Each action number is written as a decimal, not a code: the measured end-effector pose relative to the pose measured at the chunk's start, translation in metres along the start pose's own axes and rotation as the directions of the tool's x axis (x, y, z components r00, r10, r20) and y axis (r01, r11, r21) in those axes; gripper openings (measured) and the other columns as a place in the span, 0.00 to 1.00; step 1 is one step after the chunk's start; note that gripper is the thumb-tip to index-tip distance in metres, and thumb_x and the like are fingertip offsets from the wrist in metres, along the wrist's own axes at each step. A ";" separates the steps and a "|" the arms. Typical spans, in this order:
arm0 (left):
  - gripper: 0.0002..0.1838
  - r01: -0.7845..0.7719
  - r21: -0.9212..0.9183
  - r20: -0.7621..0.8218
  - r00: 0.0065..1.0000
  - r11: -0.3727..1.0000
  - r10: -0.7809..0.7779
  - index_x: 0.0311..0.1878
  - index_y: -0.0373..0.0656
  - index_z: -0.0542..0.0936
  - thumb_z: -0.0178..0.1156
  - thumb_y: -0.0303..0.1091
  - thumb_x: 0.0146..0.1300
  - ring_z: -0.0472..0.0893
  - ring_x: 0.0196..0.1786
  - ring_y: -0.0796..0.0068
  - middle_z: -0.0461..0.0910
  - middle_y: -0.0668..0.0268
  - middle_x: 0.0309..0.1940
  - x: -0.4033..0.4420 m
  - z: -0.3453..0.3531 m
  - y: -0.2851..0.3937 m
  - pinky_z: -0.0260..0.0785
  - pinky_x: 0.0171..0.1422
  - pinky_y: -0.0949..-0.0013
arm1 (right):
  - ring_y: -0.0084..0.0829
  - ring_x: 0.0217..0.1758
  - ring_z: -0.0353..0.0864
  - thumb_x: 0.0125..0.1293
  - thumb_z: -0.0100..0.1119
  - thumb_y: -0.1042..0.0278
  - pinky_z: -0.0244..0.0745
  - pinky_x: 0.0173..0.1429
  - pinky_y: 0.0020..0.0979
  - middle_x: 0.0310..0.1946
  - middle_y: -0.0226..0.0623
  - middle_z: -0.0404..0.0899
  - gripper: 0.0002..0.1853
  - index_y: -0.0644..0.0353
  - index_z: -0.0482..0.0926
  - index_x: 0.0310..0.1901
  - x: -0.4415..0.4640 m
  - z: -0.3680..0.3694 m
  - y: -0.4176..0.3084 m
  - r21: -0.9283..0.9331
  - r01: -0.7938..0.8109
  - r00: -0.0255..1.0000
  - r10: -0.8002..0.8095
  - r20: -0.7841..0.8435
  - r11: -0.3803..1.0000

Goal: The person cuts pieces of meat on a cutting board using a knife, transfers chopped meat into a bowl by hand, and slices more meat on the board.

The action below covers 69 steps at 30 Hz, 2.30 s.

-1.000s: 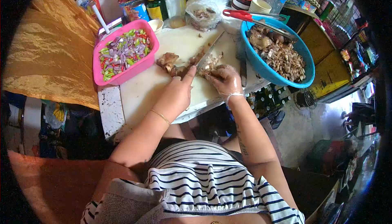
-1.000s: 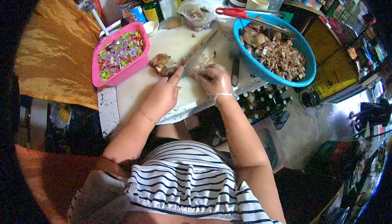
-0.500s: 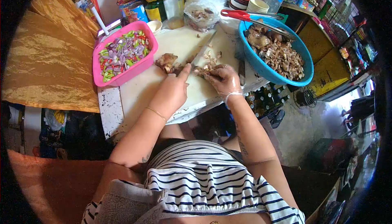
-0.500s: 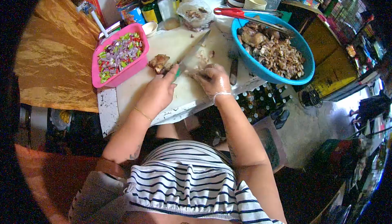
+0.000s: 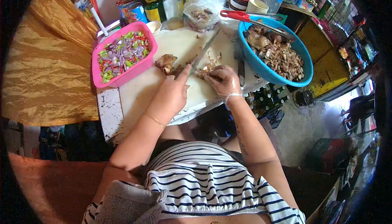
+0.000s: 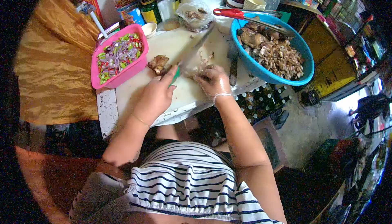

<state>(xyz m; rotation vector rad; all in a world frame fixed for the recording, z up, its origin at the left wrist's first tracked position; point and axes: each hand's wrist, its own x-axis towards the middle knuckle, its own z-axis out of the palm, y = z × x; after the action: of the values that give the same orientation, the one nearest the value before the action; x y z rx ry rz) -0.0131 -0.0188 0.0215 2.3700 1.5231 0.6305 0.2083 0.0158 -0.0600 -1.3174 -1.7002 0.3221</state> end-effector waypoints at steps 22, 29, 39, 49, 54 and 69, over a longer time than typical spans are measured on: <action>0.33 -0.008 -0.100 -0.017 1.000 0.995 0.006 0.76 0.44 0.66 0.58 0.25 0.67 0.82 0.42 0.36 0.82 0.38 0.39 0.000 0.021 -0.016 0.74 0.49 0.43 | 0.47 0.46 0.84 0.58 0.76 0.68 0.78 0.55 0.41 0.38 0.45 0.87 0.09 0.61 0.90 0.39 0.002 -0.001 0.003 0.031 0.013 1.000 -0.013 0.019 0.999; 0.35 -0.144 -0.329 -0.375 0.927 0.933 0.011 0.76 0.37 0.65 0.62 0.25 0.66 0.84 0.49 0.39 0.83 0.40 0.51 -0.037 0.023 -0.035 0.76 0.55 0.50 | 0.52 0.51 0.81 0.60 0.72 0.65 0.77 0.60 0.43 0.50 0.47 0.84 0.10 0.54 0.88 0.44 0.029 -0.012 -0.016 -0.071 -0.115 0.992 0.118 0.038 0.991; 0.36 -0.090 -0.539 -0.376 0.916 0.837 -0.143 0.77 0.34 0.64 0.63 0.25 0.66 0.85 0.51 0.46 0.83 0.43 0.51 -0.051 0.038 -0.057 0.76 0.56 0.55 | 0.53 0.59 0.84 0.64 0.63 0.64 0.79 0.62 0.47 0.52 0.56 0.84 0.16 0.65 0.87 0.48 0.149 0.038 0.020 -0.690 -0.163 0.759 0.536 0.369 0.705; 0.37 -0.131 -0.428 -0.407 0.911 0.894 -0.062 0.77 0.33 0.62 0.63 0.28 0.68 0.83 0.46 0.46 0.83 0.45 0.47 -0.051 0.043 -0.063 0.75 0.55 0.53 | 0.47 0.52 0.87 0.69 0.56 0.56 0.81 0.58 0.41 0.49 0.46 0.87 0.17 0.56 0.88 0.49 0.217 0.116 0.112 -0.553 0.065 0.870 0.224 0.439 0.831; 0.36 -0.209 -0.417 -0.470 0.882 0.885 -0.014 0.77 0.33 0.62 0.63 0.28 0.68 0.84 0.47 0.46 0.84 0.45 0.49 -0.048 0.035 -0.058 0.75 0.56 0.54 | 0.50 0.49 0.87 0.66 0.57 0.64 0.81 0.56 0.41 0.47 0.54 0.86 0.15 0.62 0.85 0.49 0.167 0.074 0.001 -0.542 -0.072 0.718 0.420 0.555 0.837; 0.39 -0.087 -0.188 -0.073 0.995 0.978 0.075 0.80 0.47 0.63 0.63 0.28 0.66 0.81 0.42 0.43 0.81 0.45 0.39 -0.045 0.015 -0.033 0.73 0.48 0.48 | 0.48 0.48 0.83 0.48 0.82 0.68 0.81 0.55 0.41 0.47 0.49 0.82 0.20 0.58 0.86 0.43 0.001 0.018 0.002 0.100 -0.042 0.999 0.044 -0.016 0.994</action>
<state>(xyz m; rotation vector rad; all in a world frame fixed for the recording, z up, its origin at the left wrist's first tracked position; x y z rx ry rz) -0.0482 -0.0455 -0.0153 2.2952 1.3301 0.8410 0.1953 0.0225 -0.0703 -1.2815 -1.6214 0.4135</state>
